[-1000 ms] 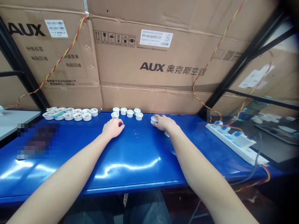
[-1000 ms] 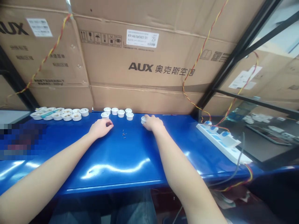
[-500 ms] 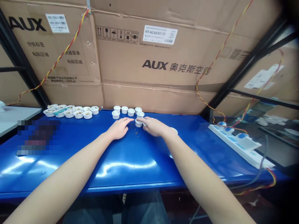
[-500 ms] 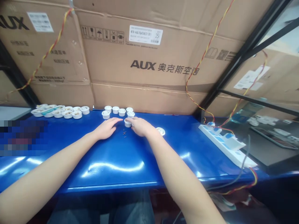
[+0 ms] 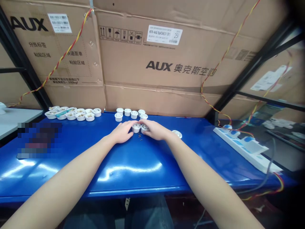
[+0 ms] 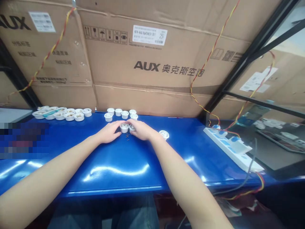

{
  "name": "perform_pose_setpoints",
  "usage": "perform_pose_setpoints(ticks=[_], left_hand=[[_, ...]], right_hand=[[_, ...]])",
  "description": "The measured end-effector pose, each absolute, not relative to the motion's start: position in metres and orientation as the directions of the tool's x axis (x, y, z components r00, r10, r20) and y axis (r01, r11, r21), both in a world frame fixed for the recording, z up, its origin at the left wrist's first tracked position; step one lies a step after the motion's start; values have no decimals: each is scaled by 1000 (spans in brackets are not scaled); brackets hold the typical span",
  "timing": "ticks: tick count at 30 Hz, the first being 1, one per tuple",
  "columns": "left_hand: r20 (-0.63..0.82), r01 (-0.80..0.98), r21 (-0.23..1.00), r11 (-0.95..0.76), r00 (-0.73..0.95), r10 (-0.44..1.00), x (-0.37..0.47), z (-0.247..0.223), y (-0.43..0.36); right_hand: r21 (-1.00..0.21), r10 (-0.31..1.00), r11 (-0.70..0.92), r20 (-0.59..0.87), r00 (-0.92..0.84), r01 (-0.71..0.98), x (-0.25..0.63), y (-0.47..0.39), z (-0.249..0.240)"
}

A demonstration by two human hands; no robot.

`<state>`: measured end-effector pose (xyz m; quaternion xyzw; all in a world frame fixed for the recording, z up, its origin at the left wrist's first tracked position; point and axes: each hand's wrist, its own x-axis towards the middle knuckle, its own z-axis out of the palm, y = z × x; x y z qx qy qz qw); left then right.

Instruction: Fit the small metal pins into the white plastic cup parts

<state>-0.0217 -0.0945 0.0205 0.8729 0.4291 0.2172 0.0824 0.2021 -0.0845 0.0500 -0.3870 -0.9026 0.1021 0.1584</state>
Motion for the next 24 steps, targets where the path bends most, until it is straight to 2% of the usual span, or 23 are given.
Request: perform_pose_setpoints(ticks=[6, 11, 14, 16, 19, 24], left_hand=[[316, 749, 402, -527, 427, 847, -19, 30, -101], [252, 694, 597, -403, 315, 915, -24, 28, -98], [305, 633, 656, -412, 276, 911, -27, 26, -94], [402, 647, 584, -490, 294, 867, -29, 27, -93], [525, 700, 338, -629, 415, 743, -31, 29, -91], [530, 710, -92, -699, 629, 569, -28, 31, -87]], right_hand=[[-412, 788, 612, 252, -561, 675, 199, -76, 37], [-537, 879, 469, 201, -433, 702, 203, -70, 32], [-602, 901, 419, 185, -392, 680, 207, -68, 32], [-582, 891, 446, 216, -400, 680, 208, -68, 35], [-423, 826, 563, 305, -473, 710, 206, -72, 43], [-110, 729, 652, 364, -580, 750, 201, -82, 56]])
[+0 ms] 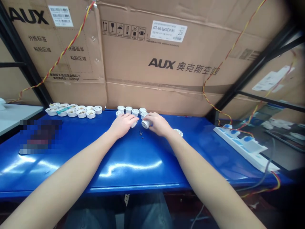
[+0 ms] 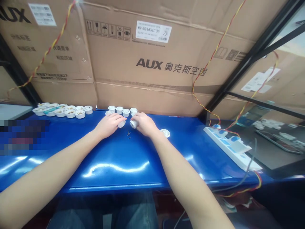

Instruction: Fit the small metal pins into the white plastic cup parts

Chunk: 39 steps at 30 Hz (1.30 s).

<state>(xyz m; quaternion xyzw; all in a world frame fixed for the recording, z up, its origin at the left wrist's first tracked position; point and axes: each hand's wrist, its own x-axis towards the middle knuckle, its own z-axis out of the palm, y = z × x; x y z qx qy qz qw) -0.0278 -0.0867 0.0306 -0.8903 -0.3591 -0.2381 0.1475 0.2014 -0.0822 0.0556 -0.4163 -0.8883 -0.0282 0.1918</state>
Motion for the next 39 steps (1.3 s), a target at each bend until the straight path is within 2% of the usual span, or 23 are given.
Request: perform_pose_setpoints(ticks=[2, 4, 7, 10, 12, 14, 16, 18, 21, 24, 27, 31, 33, 39], left_hand=[[504, 679, -204, -705, 690, 519, -24, 30, -84], [467, 638, -266, -722, 741, 482, -21, 30, -82], [467, 606, -252, -754, 759, 454, -21, 34, -82], [499, 637, -150, -756, 709, 498, -26, 37, -87], [504, 697, -15, -717, 625, 596, -30, 37, -90], [493, 778, 172, -604, 462, 737, -33, 35, -92], [443, 833, 309, -459, 301, 844, -35, 33, -93], [375, 873, 348, -343, 205, 904, -38, 33, -92], [293, 922, 324, -213, 116, 949, -43, 37, -91], [290, 935, 318, -157, 62, 955, -47, 42, -92], [306, 926, 305, -224, 127, 944, -44, 46, -96], [239, 903, 296, -312, 246, 939, -34, 43, -99], [250, 878, 334, -343, 268, 930, -31, 39, -98], [278, 791, 401, -461, 375, 884, -35, 28, -90]], right_hand=[[-27, 707, 667, 338, -622, 744, 200, -84, 58], [25, 681, 698, 287, -674, 716, 199, -85, 59], [58, 674, 707, 248, -696, 705, 199, -85, 60], [45, 732, 634, 288, -617, 772, 201, -84, 60], [-20, 791, 558, 314, -525, 830, 202, -83, 57], [-106, 854, 474, 299, -426, 874, 202, -81, 52], [-162, 901, 401, 246, -357, 902, 201, -79, 46], [-180, 923, 363, 207, -325, 914, 199, -78, 41], [-197, 926, 360, 195, -324, 912, 197, -77, 39], [-210, 926, 358, 206, -316, 910, 197, -77, 40], [-273, 920, 377, 222, -323, 885, 196, -77, 41], [-495, 855, 515, 229, -466, 700, 190, -76, 36], [-557, 838, 532, 239, -490, 637, 185, -74, 33], [-505, 819, 564, 239, -522, 653, 173, -62, 27]])
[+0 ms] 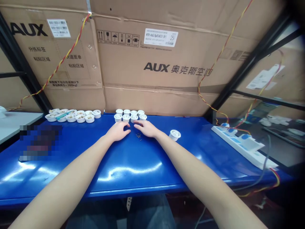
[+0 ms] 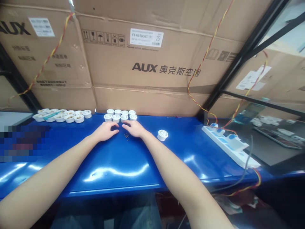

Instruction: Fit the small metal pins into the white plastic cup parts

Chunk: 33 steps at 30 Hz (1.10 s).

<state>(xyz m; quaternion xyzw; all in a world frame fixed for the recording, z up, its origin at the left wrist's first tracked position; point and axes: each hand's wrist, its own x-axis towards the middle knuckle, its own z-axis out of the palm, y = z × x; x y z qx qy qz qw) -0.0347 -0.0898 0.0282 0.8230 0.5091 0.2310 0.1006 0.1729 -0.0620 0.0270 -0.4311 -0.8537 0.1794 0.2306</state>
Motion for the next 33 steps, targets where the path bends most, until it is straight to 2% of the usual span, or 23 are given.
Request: perform_pose_setpoints(ticks=[7, 9, 11, 13, 15, 18, 20, 23, 27, 30, 33], left_hand=[[243, 781, 412, -470, 403, 883, -39, 23, -87], [237, 772, 411, -485, 423, 874, -39, 20, -85], [232, 767, 401, -501, 444, 865, -39, 18, -83], [230, 769, 385, -510, 456, 860, -39, 17, -81], [235, 776, 376, -507, 450, 862, -39, 16, -80], [255, 823, 356, -442, 370, 893, -40, 17, -80], [267, 876, 319, -361, 283, 921, -42, 18, -80], [270, 926, 274, -260, 185, 945, -45, 19, -80], [253, 920, 290, -264, 193, 948, -49, 19, -78], [249, 910, 311, -276, 202, 947, -51, 17, -74], [240, 905, 325, -276, 203, 949, -51, 15, -71]], right_hand=[[-273, 803, 595, 255, -539, 756, 177, -75, 42], [-221, 863, 489, 262, -432, 844, 194, -81, 54], [-194, 943, 289, 228, -243, 938, 220, -83, 67], [-161, 995, 57, 91, -43, 985, 249, -81, 77], [-172, 992, -80, -110, 62, 982, 273, -77, 82], [-202, 955, -157, -279, 97, 967, 291, -74, 80], [-221, 955, -148, -284, 82, 964, 288, -72, 75], [-229, 984, -31, -180, -11, 973, 271, -69, 66], [-180, 966, 257, 50, -252, 950, 238, -64, 51], [-142, 929, 364, 126, -348, 920, 218, -61, 39], [-127, 919, 383, 156, -363, 915, 205, -56, 31]])
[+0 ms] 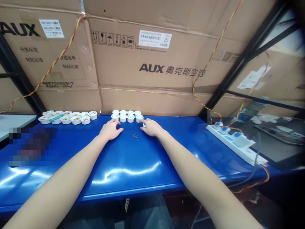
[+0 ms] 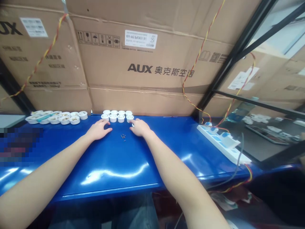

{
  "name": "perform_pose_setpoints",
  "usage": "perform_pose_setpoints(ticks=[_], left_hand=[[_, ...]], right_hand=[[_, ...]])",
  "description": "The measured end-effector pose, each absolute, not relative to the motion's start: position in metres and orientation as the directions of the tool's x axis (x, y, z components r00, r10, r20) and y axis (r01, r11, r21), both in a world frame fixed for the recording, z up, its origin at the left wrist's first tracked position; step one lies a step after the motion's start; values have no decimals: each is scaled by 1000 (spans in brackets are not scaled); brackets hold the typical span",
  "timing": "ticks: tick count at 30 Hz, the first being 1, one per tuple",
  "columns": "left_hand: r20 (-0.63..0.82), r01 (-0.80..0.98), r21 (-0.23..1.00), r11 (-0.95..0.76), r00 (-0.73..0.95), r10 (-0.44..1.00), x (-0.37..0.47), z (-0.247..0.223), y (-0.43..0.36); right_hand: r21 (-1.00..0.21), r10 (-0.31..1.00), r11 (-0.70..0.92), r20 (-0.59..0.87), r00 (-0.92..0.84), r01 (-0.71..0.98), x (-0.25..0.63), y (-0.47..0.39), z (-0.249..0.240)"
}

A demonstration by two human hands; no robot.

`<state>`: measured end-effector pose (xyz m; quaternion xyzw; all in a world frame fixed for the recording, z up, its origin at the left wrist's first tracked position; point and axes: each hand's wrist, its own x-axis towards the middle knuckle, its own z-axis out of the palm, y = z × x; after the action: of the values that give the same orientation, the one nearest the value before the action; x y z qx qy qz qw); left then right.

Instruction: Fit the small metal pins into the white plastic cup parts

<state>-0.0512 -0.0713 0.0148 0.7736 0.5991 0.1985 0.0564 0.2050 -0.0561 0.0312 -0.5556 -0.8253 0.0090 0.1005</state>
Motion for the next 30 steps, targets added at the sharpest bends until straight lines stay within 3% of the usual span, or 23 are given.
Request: perform_pose_setpoints(ticks=[5, 10, 15, 18, 20, 23, 26, 30], left_hand=[[223, 908, 320, -271, 206, 953, -50, 16, -73], [199, 912, 301, -280, 227, 953, -49, 17, -77], [198, 915, 277, -292, 243, 950, -49, 15, -77], [188, 916, 273, -293, 248, 950, -49, 15, -78], [175, 922, 265, -283, 243, 954, -48, 16, -79], [169, 924, 263, -277, 239, 956, -47, 17, -80], [173, 923, 268, -275, 234, 957, -47, 18, -81], [159, 928, 267, -261, 225, 961, -46, 20, -83]], right_hand=[[-177, 882, 460, 200, -426, 870, 201, -50, 27], [-341, 834, 552, 240, -498, 761, 214, -55, 28], [-512, 893, 444, 185, -410, 736, 231, -55, 28], [-556, 906, 420, 206, -370, 718, 231, -55, 31], [-506, 876, 482, 289, -386, 716, 227, -58, 35], [-308, 782, 609, 385, -490, 731, 217, -66, 45], [-148, 717, 678, 350, -604, 720, 207, -75, 52], [-38, 674, 723, 259, -692, 690, 202, -81, 56]])
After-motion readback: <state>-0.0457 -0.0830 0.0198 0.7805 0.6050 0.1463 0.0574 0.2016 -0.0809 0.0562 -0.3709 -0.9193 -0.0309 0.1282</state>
